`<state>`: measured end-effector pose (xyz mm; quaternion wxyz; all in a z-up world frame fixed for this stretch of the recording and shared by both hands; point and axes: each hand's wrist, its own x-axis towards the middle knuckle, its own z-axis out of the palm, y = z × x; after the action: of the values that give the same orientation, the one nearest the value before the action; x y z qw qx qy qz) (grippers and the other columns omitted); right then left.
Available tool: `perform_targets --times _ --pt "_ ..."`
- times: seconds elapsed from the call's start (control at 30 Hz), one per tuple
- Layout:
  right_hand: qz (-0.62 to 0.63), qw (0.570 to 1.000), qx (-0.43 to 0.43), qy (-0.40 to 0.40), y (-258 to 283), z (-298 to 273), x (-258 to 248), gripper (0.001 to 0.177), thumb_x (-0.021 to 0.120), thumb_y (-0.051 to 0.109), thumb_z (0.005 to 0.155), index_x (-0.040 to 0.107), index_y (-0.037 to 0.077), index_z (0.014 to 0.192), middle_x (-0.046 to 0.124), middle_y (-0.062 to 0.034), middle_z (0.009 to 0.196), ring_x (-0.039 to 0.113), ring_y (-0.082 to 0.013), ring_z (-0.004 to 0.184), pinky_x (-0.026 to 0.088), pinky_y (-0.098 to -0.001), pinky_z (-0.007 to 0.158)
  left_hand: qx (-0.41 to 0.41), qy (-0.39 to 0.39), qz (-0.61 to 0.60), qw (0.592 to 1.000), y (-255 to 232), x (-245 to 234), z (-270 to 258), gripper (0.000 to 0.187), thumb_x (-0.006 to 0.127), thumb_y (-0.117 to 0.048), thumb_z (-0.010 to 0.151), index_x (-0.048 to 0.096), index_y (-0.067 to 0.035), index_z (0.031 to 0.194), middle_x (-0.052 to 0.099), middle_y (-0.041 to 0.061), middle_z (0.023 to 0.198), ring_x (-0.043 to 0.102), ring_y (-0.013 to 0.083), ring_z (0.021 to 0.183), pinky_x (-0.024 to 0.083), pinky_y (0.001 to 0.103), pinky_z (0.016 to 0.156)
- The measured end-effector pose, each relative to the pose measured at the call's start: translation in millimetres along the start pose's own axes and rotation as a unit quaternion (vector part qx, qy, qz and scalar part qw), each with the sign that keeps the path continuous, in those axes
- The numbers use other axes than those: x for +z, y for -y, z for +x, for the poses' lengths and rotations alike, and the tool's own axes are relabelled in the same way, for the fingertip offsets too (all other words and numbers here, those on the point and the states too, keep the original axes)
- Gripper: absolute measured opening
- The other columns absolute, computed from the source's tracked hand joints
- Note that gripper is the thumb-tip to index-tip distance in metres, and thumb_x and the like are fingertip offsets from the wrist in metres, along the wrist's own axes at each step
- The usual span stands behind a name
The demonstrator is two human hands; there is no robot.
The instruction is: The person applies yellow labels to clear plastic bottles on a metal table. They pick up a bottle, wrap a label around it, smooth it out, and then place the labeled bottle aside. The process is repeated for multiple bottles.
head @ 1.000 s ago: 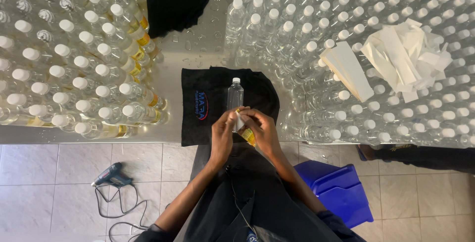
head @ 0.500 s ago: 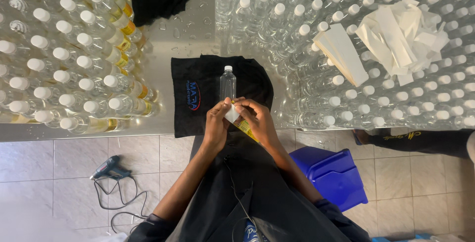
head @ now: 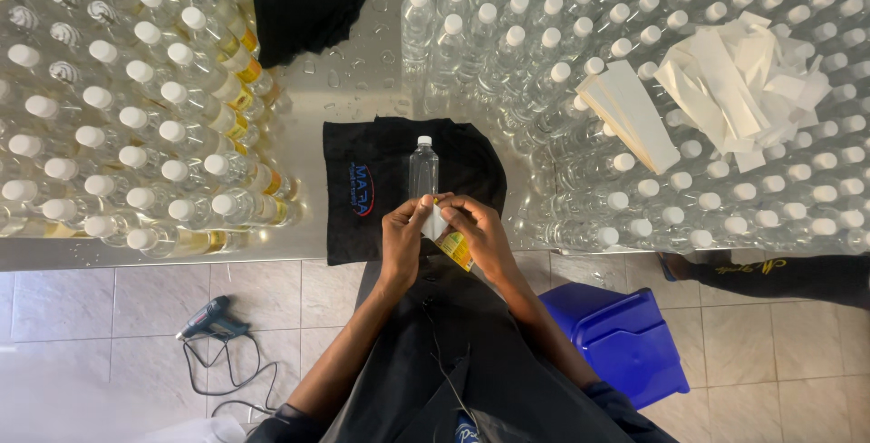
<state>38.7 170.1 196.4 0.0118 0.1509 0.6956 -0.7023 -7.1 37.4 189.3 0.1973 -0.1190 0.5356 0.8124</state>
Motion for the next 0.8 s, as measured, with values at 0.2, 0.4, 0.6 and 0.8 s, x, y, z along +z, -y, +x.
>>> perform_targets --times 0.2,0.4,0.6,0.8 --pt "-0.022 0.999 -0.022 -0.016 8.4 0.9 4.4 0.021 0.067 0.018 0.111 0.08 0.002 0.114 0.078 -0.0136 0.096 0.077 -0.018 0.085 0.066 -0.0387 0.084 0.051 0.006 0.042 0.998 -16.6 8.9 -8.1 0.04 0.069 -0.036 0.11 0.086 -0.003 0.095 0.083 0.016 0.086 0.07 0.0125 0.079 0.059 0.031 0.072" --pt "-0.021 0.999 -0.027 -0.011 -2.1 6.6 -1.2 0.023 0.066 0.022 0.111 0.082 0.006 0.115 0.08 -0.0119 0.101 0.074 -0.0164 0.093 0.063 -0.0395 0.088 0.045 0.003 0.021 0.999 -11.3 9.8 -4.8 0.037 0.075 -0.037 0.106 0.084 -0.003 0.093 0.083 0.012 0.092 0.07 0.0101 0.085 0.061 0.033 0.08" --pt "-0.016 0.999 -0.036 -0.022 -1.6 4.4 3.0 0.02 0.068 0.018 0.111 0.081 0.003 0.114 0.079 -0.0131 0.1 0.071 -0.0158 0.095 0.062 -0.0389 0.088 0.044 -0.004 0.015 0.999 -4.7 8.2 -0.7 0.035 0.075 -0.032 0.107 0.082 -0.003 0.09 0.076 0.009 0.072 0.067 0.0073 0.071 0.057 0.024 0.066" --pt "-0.041 0.997 -0.043 -0.037 -18.7 5.1 7.0 0.021 0.067 0.021 0.112 0.08 0.004 0.114 0.081 -0.0154 0.109 0.073 -0.0203 0.113 0.059 -0.0444 0.102 0.016 -0.039 -0.035 0.999 -2.3 12.4 1.7 0.033 0.076 -0.031 0.106 0.079 -0.003 0.089 0.076 0.005 0.069 0.068 0.0054 0.065 0.055 0.02 0.065"
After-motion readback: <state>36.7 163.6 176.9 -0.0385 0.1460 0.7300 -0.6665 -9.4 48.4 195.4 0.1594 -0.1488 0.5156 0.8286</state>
